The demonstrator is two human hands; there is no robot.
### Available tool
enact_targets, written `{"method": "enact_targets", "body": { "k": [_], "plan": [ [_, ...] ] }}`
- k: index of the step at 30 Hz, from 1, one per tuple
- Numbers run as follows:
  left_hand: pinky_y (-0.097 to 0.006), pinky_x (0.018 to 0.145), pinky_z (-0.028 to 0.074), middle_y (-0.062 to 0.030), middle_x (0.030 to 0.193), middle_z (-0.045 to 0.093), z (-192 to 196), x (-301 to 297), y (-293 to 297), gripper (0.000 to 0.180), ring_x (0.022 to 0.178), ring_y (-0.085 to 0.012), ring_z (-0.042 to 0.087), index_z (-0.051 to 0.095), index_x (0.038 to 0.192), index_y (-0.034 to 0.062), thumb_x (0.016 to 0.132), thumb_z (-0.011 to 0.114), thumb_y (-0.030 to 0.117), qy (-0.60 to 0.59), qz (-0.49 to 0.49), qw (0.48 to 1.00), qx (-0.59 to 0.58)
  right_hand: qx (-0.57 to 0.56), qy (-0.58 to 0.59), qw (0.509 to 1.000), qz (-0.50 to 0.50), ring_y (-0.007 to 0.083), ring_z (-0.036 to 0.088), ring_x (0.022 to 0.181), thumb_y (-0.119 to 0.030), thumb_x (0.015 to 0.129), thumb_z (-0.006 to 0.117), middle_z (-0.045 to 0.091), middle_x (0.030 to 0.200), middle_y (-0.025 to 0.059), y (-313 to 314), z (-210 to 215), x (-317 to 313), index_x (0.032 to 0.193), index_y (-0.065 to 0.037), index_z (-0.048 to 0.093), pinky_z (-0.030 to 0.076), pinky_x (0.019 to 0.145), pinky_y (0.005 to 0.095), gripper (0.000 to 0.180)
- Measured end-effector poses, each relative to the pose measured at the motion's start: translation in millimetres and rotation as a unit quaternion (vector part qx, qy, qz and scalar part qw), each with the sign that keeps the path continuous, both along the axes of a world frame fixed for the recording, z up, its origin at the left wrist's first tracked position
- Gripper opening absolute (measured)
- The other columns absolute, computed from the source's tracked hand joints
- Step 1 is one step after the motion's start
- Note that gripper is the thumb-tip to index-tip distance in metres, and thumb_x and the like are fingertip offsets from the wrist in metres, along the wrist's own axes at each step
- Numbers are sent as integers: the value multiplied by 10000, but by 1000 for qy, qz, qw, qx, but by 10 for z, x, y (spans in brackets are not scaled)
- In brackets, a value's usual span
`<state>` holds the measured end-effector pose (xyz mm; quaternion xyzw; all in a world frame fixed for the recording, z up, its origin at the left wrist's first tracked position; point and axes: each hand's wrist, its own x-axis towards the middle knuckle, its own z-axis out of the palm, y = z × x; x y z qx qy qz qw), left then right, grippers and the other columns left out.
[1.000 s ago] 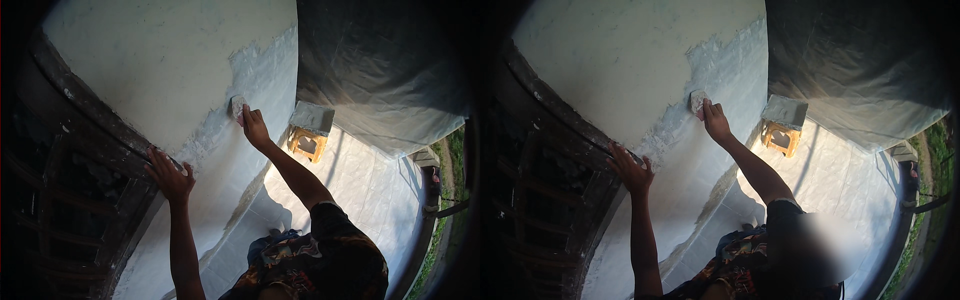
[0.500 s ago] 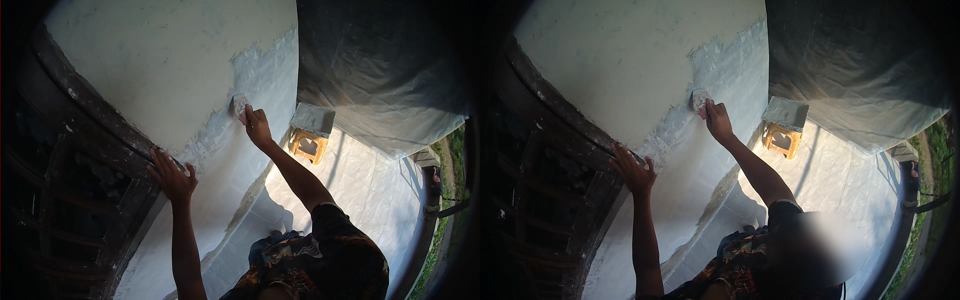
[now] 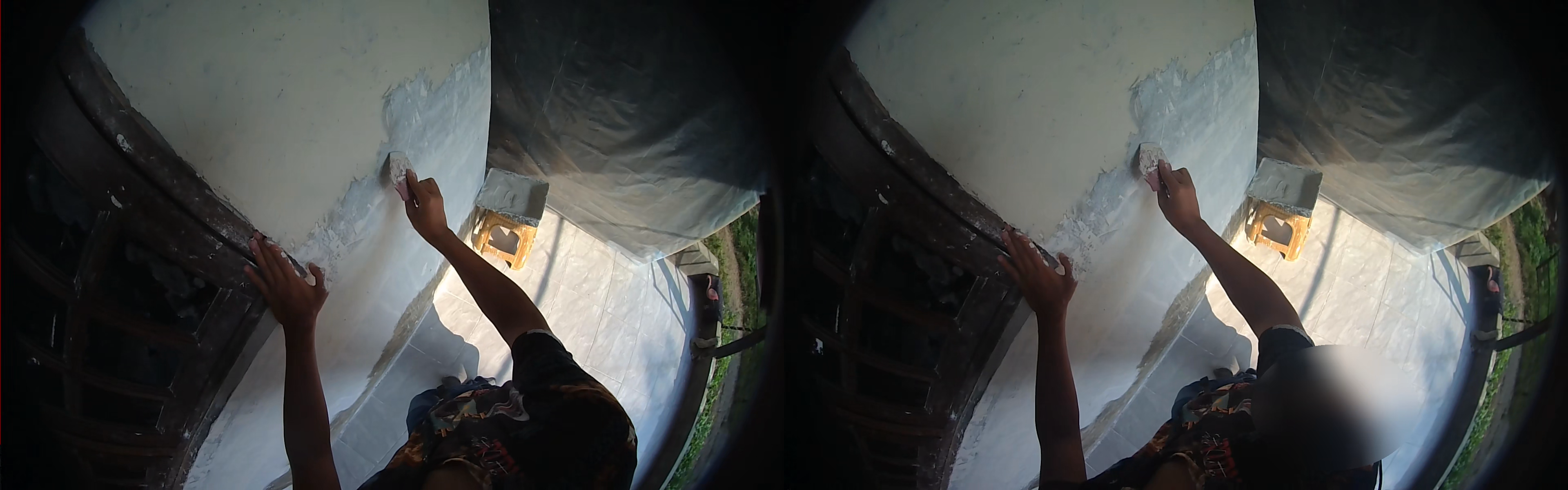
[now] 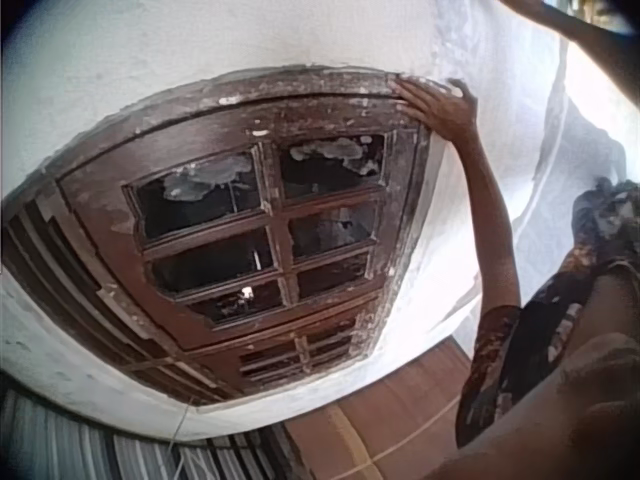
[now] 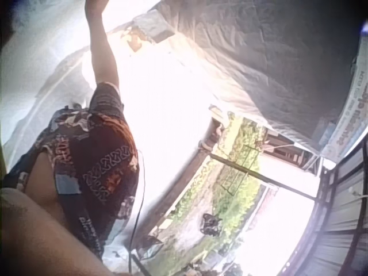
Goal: The person applies wall putty to a damaged wall near a window using a putty knife.
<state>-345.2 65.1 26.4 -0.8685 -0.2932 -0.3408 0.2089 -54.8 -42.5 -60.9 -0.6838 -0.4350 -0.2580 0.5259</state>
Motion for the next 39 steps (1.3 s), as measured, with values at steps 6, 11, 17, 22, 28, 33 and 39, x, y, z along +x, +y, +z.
{"method": "enact_targets", "body": {
  "k": [6, 11, 17, 22, 28, 33, 39],
  "plan": [
    [-606, 1187, 101, -295, 1572, 219, -11, -26, 28, 779, 1510, -382, 145, 266, 1447, -156, 922, 444, 392, 0, 0, 1000, 5, 117, -8, 991, -68, 254, 527, 739, 64, 803, 665, 577, 743, 102, 179, 841, 258, 1313, 32, 567, 465, 675, 380, 520],
    [-604, 1188, 100, -292, 1574, 218, 3, -56, 33, 770, 1509, -380, 151, 285, 1436, -161, 920, 444, 388, -11, -11, 1000, 5, 90, -113, 989, -14, 298, 533, 787, 82, 782, 666, 592, 769, 116, 294, 592, 14, 1340, 38, 531, 477, 731, 396, 576],
    [-604, 1187, 110, -293, 1570, 229, 31, 8, -8, 757, 1506, -383, 163, 301, 1430, -153, 917, 453, 383, -1, -3, 1000, -2, -1, -17, 999, -34, 287, 540, 748, 68, 801, 656, 583, 754, 123, -179, -259, 74, 1291, 33, 580, 463, 667, 407, 497],
    [-609, 1184, 116, -296, 1565, 240, -5, -14, 18, 757, 1505, -385, 164, 295, 1434, -151, 917, 453, 377, -12, -9, 1000, 12, 94, -43, 993, -62, 276, 523, 764, 78, 794, 647, 577, 777, 113, 112, 666, 325, 1330, 23, 553, 462, 688, 392, 547],
    [-608, 1186, 115, -292, 1569, 237, 11, -33, 19, 762, 1506, -381, 167, 288, 1440, -148, 910, 460, 371, -12, -11, 1000, 4, 33, -82, 995, -45, 330, 542, 844, 66, 822, 620, 619, 842, 149, 228, 324, 157, 1332, 54, 524, 481, 780, 414, 519],
    [-598, 1191, 112, -280, 1579, 225, 35, -7, -18, 776, 1511, -367, 155, 277, 1451, -141, 892, 480, 358, -9, -4, 1000, -17, -120, 40, 991, -50, 347, 575, 867, 38, 805, 606, 615, 829, 171, -446, -601, 85, 1149, 53, 651, 500, 736, 428, 348],
    [-592, 1196, 109, -267, 1585, 216, 28, -38, 3, 807, 1513, -364, 145, 233, 1480, -117, 850, 526, 293, -26, -19, 999, -10, 45, 166, 984, -51, 269, 574, 623, 0, 801, 623, 566, 703, 154, -283, 127, 339, 1072, 7, 714, 469, 621, 406, 286]
  ]
}}
